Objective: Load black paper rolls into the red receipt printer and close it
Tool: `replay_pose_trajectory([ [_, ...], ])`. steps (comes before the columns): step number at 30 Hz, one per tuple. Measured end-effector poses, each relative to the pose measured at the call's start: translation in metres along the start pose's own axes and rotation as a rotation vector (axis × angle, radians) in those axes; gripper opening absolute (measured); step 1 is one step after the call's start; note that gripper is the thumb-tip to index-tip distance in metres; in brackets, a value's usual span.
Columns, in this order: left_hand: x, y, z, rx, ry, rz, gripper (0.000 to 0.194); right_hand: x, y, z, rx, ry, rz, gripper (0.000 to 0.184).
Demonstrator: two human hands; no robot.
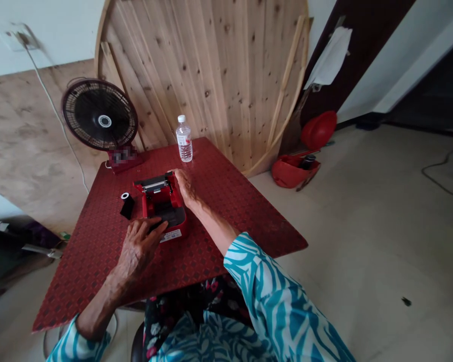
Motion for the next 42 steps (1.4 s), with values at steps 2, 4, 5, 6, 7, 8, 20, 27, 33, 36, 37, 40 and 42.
replay_pose_trajectory([
  [2,0.000,-0.001,-0.001,0.012,-0.010,-0.002,0.026,-0.001,0.013,-0.003,0.027,0.028,-0.046,0.037],
  [4,0.001,-0.002,-0.002,0.027,-0.030,0.005,0.024,-0.002,0.027,-0.006,0.039,0.043,-0.077,0.035],
  [5,0.001,-0.002,-0.002,0.033,-0.043,0.010,0.024,-0.001,0.033,-0.006,0.041,0.038,-0.075,0.034],
  [6,0.002,-0.002,-0.002,0.038,-0.058,0.016,0.024,0.000,0.040,-0.006,0.040,0.029,-0.063,0.032],
  [7,0.002,-0.002,-0.003,0.043,-0.072,0.022,0.024,0.001,0.047,-0.006,0.040,0.013,-0.048,0.030],
  [8,0.002,-0.002,-0.003,0.044,-0.083,0.027,0.025,0.003,0.052,-0.006,0.044,-0.008,-0.033,0.026],
  [20,-0.031,0.007,-0.003,0.019,-0.059,-0.130,0.067,0.021,0.068,-0.004,0.041,-0.174,0.078,0.026],
  [27,-0.039,0.010,-0.001,-0.045,-0.096,-0.175,0.058,0.026,0.069,-0.005,-0.001,-0.176,0.055,0.031],
  [33,-0.038,0.013,-0.002,-0.063,0.371,-0.348,0.064,0.027,0.073,-0.004,0.016,-0.204,0.058,0.032],
  [36,-0.037,0.014,0.000,-0.016,0.831,-0.649,0.069,0.032,0.077,-0.002,0.038,-0.262,0.076,0.032],
  [37,-0.038,0.014,0.001,-0.003,0.949,-0.740,0.071,0.035,0.078,-0.001,0.040,-0.282,0.088,0.033],
  [40,-0.043,0.009,0.006,-0.001,1.179,-0.858,0.074,0.046,0.081,0.000,0.047,-0.296,0.103,0.034],
  [42,-0.049,0.005,0.009,0.003,1.275,-0.883,0.071,0.051,0.082,0.000,0.061,-0.267,0.088,0.034],
])
Point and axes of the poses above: each hand's wrist, its own y-axis away from the middle knuckle, its own z-axis out of the palm, x = y × z, the point moved 1 cm from there along -y, towards the middle knuckle, and after that the axes turned 11 degrees about -x, right-handed, at the moved point
